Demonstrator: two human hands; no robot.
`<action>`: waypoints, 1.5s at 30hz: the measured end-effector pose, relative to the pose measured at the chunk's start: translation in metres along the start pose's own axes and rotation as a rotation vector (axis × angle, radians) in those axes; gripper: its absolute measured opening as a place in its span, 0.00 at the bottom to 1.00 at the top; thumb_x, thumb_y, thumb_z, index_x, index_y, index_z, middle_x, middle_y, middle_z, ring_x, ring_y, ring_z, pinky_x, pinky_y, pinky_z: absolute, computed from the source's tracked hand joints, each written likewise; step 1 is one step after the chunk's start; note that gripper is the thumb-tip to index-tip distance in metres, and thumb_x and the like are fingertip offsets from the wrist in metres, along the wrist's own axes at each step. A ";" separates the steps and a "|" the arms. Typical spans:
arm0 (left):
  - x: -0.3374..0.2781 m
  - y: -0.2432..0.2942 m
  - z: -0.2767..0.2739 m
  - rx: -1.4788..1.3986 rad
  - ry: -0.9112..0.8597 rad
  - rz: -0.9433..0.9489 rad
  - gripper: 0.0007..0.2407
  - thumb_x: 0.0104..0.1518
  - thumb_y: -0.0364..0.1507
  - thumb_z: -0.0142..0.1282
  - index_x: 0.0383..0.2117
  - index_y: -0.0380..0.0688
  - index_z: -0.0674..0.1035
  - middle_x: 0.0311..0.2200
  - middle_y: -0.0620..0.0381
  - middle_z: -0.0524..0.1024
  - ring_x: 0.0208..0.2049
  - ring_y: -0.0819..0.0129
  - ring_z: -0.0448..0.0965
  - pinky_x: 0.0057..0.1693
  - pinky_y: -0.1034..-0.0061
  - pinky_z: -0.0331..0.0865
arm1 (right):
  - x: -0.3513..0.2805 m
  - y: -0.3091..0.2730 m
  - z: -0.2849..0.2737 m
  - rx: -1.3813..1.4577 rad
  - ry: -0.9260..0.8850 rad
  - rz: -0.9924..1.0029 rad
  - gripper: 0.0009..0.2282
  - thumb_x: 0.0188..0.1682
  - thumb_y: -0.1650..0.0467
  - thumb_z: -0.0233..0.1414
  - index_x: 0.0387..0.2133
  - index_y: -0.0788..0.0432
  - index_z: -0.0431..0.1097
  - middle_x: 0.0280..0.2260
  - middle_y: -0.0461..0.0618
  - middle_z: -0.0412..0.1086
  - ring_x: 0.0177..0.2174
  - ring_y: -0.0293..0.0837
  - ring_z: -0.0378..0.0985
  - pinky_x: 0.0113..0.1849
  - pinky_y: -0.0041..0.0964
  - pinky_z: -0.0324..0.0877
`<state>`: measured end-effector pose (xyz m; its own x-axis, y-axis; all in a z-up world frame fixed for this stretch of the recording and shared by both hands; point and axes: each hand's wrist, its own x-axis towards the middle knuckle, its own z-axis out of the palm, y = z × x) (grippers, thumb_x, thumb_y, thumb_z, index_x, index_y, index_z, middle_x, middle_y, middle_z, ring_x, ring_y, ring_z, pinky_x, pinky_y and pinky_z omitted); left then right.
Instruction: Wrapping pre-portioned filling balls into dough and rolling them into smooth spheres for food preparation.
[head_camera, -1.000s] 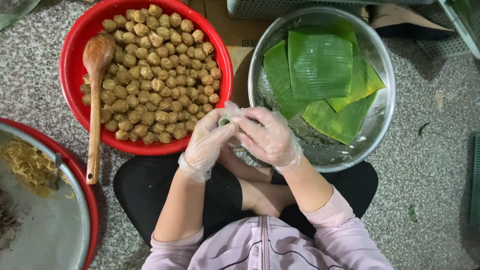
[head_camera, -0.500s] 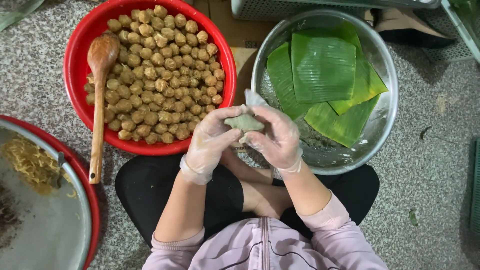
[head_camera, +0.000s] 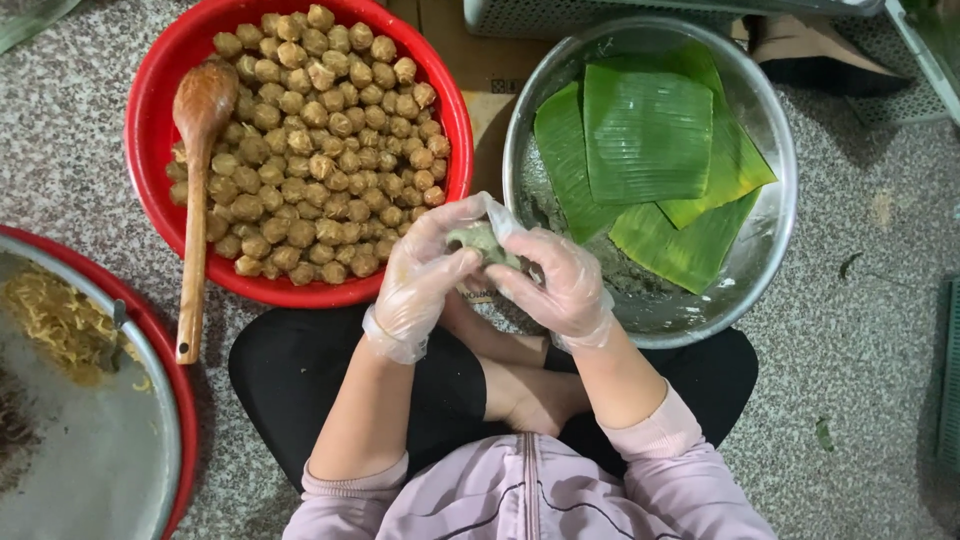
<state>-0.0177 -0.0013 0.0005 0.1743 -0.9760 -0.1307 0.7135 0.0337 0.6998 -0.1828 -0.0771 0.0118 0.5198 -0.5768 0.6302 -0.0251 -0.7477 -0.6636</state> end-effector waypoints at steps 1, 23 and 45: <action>0.000 -0.001 0.001 -0.006 0.000 -0.012 0.19 0.55 0.23 0.62 0.53 0.30 0.74 0.43 0.44 0.76 0.35 0.67 0.81 0.39 0.74 0.83 | 0.001 0.000 0.001 -0.026 0.040 -0.009 0.15 0.39 0.78 0.67 0.39 0.70 0.74 0.33 0.58 0.76 0.29 0.48 0.81 0.34 0.41 0.79; 0.004 -0.015 0.025 0.214 -0.244 -0.343 0.27 0.68 0.51 0.29 0.30 0.39 0.75 0.13 0.54 0.68 0.12 0.70 0.68 0.25 0.75 0.71 | -0.004 -0.009 -0.038 0.488 -0.247 0.262 0.38 0.38 0.63 0.69 0.63 0.60 0.60 0.61 0.59 0.64 0.35 0.37 0.67 0.32 0.29 0.68; 0.007 -0.030 0.006 0.715 -0.148 0.401 0.11 0.63 0.37 0.54 0.38 0.45 0.83 0.30 0.49 0.76 0.33 0.55 0.80 0.45 0.65 0.75 | -0.041 -0.005 0.001 0.076 0.174 0.306 0.07 0.41 0.79 0.62 0.34 0.67 0.78 0.29 0.54 0.74 0.28 0.41 0.77 0.35 0.36 0.76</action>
<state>-0.0417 -0.0101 -0.0172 0.1967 -0.9391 0.2819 0.0050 0.2884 0.9575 -0.2033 -0.0494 -0.0112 0.3448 -0.8225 0.4523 -0.0903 -0.5087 -0.8562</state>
